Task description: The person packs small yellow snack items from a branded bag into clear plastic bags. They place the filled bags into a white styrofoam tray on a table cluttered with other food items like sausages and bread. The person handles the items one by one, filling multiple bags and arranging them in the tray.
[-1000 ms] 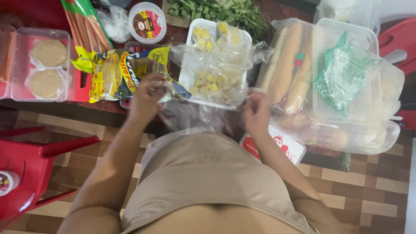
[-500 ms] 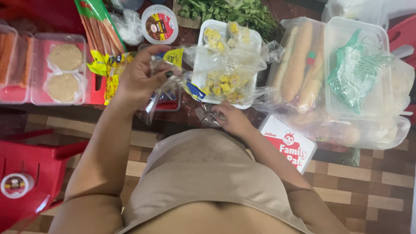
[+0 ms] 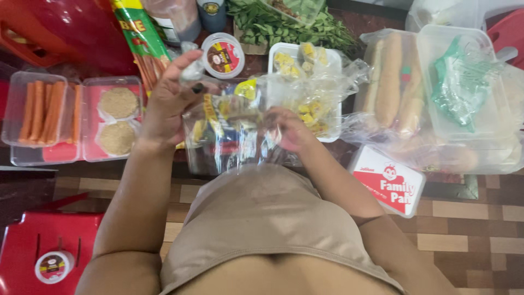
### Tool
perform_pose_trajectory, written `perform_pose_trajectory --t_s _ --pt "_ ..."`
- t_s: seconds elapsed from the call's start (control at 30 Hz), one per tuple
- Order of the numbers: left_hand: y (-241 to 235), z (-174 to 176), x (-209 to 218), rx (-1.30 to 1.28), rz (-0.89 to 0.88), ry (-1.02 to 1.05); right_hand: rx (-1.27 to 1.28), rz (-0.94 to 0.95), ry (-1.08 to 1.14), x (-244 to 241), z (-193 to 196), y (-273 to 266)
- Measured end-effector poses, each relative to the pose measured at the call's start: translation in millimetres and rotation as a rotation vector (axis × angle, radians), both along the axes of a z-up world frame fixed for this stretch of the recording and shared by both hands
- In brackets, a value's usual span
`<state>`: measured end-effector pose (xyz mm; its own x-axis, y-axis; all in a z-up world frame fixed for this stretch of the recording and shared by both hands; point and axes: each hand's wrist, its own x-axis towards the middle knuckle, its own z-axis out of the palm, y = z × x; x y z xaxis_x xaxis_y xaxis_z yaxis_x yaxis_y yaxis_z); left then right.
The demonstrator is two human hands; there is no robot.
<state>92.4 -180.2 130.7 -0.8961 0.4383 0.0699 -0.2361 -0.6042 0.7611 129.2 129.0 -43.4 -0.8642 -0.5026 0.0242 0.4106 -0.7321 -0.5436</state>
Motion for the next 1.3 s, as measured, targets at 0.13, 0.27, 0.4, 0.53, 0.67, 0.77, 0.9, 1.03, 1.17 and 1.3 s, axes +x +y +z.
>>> perform_pose_trajectory --t_s 0.13,0.27,0.4,0.53,0.67,0.77,0.9,1.03,1.17,1.3 --pt "-38.5 -19.9 -13.9 0.036 0.057 0.009 -0.079 0.04 -0.077 12.1 16.8 -17.2" --pt "-74.5 -52.1 -26.8 0.026 0.093 0.042 0.268 -0.12 -0.079 21.8 30.4 -34.9" --pt "-93.8 -85.0 -43.7 0.041 0.17 0.015 0.441 -0.313 0.022 24.4 32.7 -38.6" --pt "-104.2 -98.9 -50.7 -0.017 0.118 -0.087 0.559 -0.37 0.014 21.7 41.4 -33.1" --pt "-109.8 -99.3 -46.9 -0.083 -0.036 -0.175 0.558 -0.409 0.15 20.9 54.1 -20.2" --pt "-102.5 -98.7 -42.6 -0.05 -0.1 -0.149 0.653 -0.424 -0.035 14.5 65.1 -4.7" --pt "-84.8 -102.7 -39.6 -0.027 -0.023 -0.14 0.455 -0.387 0.145 6.4 76.1 19.0" --pt "-67.5 -107.2 -44.2 -0.086 0.15 -0.067 0.479 -0.361 0.108 7.7 77.5 37.9" --pt "-39.6 -89.1 -30.7 -0.69 0.707 0.482 0.522 -0.417 0.191 1.8 76.7 28.4" --pt "24.1 -62.8 13.4 -0.841 0.415 0.576 0.855 -0.45 0.2 -1.8 81.9 -13.2"
